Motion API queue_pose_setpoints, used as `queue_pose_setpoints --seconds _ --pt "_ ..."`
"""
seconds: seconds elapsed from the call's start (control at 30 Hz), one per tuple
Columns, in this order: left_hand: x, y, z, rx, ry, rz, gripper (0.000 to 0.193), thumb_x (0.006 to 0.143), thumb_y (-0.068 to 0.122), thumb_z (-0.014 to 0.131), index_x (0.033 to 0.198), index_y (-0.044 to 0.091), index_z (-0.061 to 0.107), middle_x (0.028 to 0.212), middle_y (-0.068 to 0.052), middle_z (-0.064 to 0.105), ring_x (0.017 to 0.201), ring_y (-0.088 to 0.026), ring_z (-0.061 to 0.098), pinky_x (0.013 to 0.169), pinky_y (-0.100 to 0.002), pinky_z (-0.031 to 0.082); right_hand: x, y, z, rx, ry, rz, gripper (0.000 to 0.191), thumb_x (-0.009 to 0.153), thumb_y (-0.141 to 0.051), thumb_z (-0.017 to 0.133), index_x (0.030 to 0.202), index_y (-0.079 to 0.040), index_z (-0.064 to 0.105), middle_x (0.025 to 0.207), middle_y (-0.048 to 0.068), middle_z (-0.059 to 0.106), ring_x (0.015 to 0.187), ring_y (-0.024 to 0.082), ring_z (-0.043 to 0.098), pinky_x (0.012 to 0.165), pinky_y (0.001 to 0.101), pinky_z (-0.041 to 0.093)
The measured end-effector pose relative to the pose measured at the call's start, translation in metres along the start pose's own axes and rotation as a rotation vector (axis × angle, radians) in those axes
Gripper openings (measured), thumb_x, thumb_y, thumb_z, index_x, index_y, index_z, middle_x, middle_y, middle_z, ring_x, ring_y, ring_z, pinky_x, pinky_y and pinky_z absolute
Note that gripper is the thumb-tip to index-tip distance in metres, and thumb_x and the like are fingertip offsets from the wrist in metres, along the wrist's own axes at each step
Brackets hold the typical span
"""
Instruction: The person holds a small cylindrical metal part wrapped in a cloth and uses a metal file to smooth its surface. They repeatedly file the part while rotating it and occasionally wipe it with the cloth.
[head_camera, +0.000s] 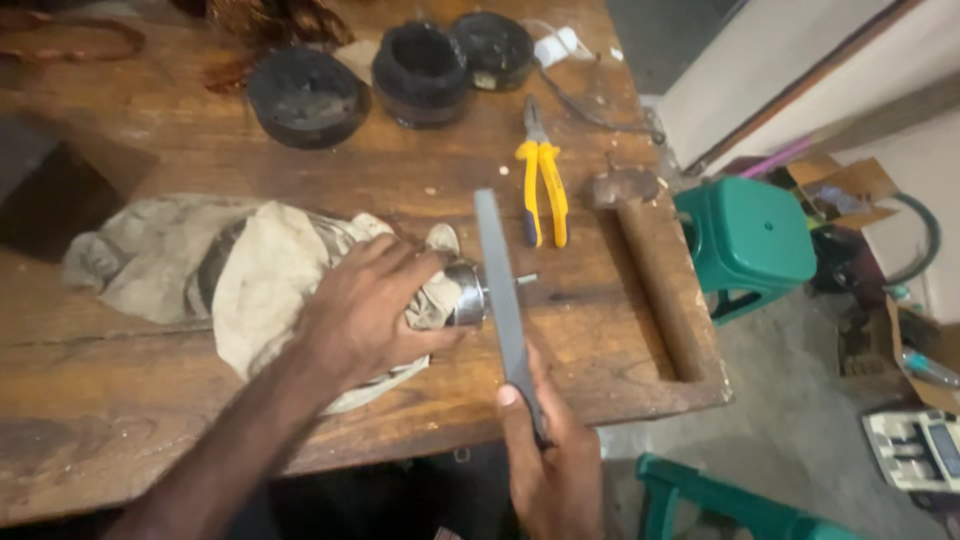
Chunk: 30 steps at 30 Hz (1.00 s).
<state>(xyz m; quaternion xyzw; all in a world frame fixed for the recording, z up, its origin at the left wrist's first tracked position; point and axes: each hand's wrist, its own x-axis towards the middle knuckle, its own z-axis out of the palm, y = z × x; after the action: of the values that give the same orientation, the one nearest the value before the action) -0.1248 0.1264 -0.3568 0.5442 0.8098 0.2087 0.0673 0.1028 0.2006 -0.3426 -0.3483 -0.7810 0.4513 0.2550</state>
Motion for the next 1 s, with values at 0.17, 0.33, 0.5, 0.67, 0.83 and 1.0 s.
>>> queue_pose_setpoints --seconds 0.17,0.33,0.5,0.67,0.83,1.0 --pt "-0.002 0.004 0.0 0.031 0.007 -0.028 0.09 0.071 0.069 0.076 0.138 0.012 0.057 0.135 -0.024 0.059 0.126 -0.039 0.054 0.104 -0.058 0.043 0.01 -0.002 0.006 0.081 -0.06 0.11 0.05 0.096 -0.016 0.062 0.146 -0.008 0.059 0.069 -0.009 0.056 0.058 0.0 0.041 0.048 0.0198 0.034" --pt "0.0 0.006 0.001 0.082 0.061 0.033 0.088 0.075 0.071 0.074 0.136 0.009 0.058 0.134 -0.026 0.059 0.123 -0.04 0.052 0.102 -0.058 0.043 0.012 -0.001 0.007 0.024 -0.105 0.183 0.053 0.096 -0.02 0.062 0.149 -0.013 0.057 0.062 -0.005 0.051 0.052 0.003 0.04 0.045 0.022 0.032" --pt "0.001 0.011 0.002 0.136 -0.093 -0.039 0.087 0.079 0.068 0.069 0.143 0.011 0.055 0.14 -0.021 0.057 0.123 -0.034 0.052 0.105 -0.054 0.041 0.037 -0.013 0.008 -0.085 -0.219 0.162 0.056 0.102 -0.028 0.057 0.156 -0.016 0.05 0.098 0.011 0.067 0.077 0.011 0.065 0.068 0.0285 0.049" --pt "-0.003 0.009 0.003 0.056 0.158 0.094 0.083 0.075 0.065 0.073 0.134 0.007 0.06 0.13 -0.023 0.061 0.122 -0.037 0.054 0.105 -0.05 0.041 0.024 -0.016 -0.003 0.002 -0.163 -0.136 0.05 0.103 -0.023 0.056 0.147 -0.001 0.055 0.132 0.023 0.072 0.125 0.023 0.068 0.102 0.0342 0.05" --pt "-0.006 0.013 0.008 0.093 0.251 0.167 0.081 0.074 0.062 0.076 0.13 0.006 0.062 0.127 -0.023 0.063 0.118 -0.037 0.056 0.102 -0.049 0.043 0.021 -0.006 -0.011 0.017 -0.213 -0.185 0.049 0.103 -0.021 0.056 0.144 0.005 0.053 0.141 0.021 0.067 0.135 0.021 0.062 0.108 0.0322 0.046" --pt "-0.013 0.018 0.004 0.022 0.117 0.057 0.079 0.075 0.06 0.081 0.13 0.008 0.061 0.122 -0.019 0.064 0.112 -0.036 0.056 0.099 -0.049 0.043 0.04 -0.002 0.004 0.146 -0.203 -0.09 0.051 0.103 -0.021 0.056 0.146 0.004 0.05 0.142 0.017 0.066 0.132 0.02 0.059 0.107 0.0308 0.043"
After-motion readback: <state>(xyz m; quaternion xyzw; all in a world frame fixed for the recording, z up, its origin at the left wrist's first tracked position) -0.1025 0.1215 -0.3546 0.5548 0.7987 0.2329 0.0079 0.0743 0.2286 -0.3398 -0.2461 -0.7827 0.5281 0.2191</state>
